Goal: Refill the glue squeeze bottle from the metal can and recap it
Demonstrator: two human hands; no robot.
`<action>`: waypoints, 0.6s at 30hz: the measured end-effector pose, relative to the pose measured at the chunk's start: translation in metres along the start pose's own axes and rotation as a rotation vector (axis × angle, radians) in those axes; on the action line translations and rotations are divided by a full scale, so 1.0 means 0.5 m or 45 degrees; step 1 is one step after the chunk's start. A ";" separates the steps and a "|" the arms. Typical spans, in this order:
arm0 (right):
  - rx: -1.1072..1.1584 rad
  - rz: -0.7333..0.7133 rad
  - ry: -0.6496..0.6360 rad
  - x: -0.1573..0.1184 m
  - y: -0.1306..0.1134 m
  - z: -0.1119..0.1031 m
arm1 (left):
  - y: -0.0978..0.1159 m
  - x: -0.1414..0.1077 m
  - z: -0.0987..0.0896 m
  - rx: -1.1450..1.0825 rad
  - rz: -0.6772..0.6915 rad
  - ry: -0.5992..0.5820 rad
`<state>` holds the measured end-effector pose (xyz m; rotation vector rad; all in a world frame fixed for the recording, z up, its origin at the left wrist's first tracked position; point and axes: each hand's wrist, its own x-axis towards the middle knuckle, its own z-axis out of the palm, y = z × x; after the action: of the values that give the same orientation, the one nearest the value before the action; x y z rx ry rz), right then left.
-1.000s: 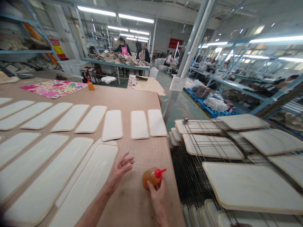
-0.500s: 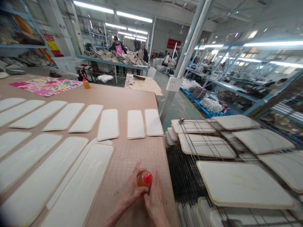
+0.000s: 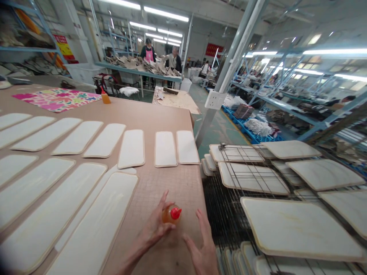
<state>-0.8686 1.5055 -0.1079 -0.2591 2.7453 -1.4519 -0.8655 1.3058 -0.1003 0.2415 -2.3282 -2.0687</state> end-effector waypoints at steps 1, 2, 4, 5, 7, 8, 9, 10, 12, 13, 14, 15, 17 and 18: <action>-0.003 -0.037 -0.001 0.018 -0.015 0.004 | -0.004 0.006 -0.004 0.007 0.008 -0.015; -0.002 -0.103 -0.022 0.037 -0.027 0.010 | -0.007 0.009 -0.007 0.009 0.010 -0.032; 0.014 -0.244 -0.099 0.073 -0.045 0.025 | -0.013 0.011 -0.012 0.015 0.004 -0.065; 0.019 -0.298 -0.151 0.088 -0.051 0.032 | -0.015 0.010 -0.015 0.015 0.000 -0.073; 0.033 -0.365 -0.241 0.111 -0.060 0.043 | -0.016 0.009 -0.020 0.023 -0.003 -0.088; 0.040 -0.377 -0.284 0.119 -0.064 0.046 | -0.016 0.009 -0.023 0.034 0.001 -0.095; 0.045 -0.383 -0.317 0.125 -0.067 0.048 | -0.016 0.010 -0.026 0.046 0.007 -0.106; 0.043 -0.388 -0.342 0.130 -0.071 0.049 | -0.016 0.011 -0.029 0.058 0.012 -0.115; 0.015 -0.408 -0.377 0.134 -0.077 0.051 | -0.017 0.014 -0.034 0.087 0.011 -0.125; -0.009 -0.422 -0.386 0.134 -0.079 0.052 | -0.018 0.015 -0.036 0.096 0.007 -0.129; -0.038 -0.435 -0.384 0.134 -0.081 0.054 | -0.019 0.016 -0.038 0.103 0.001 -0.133; -0.069 -0.446 -0.374 0.133 -0.082 0.056 | -0.020 0.015 -0.039 0.108 -0.005 -0.135; -0.121 -0.470 -0.329 0.129 -0.079 0.064 | -0.023 0.013 -0.041 0.096 -0.014 -0.141; -0.132 -0.481 -0.292 0.126 -0.077 0.070 | -0.024 0.010 -0.040 0.081 -0.016 -0.136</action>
<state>-0.9220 1.4455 -0.0928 -0.9284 2.6822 -1.2453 -0.8671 1.2841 -0.1099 0.1503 -2.4621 -2.0641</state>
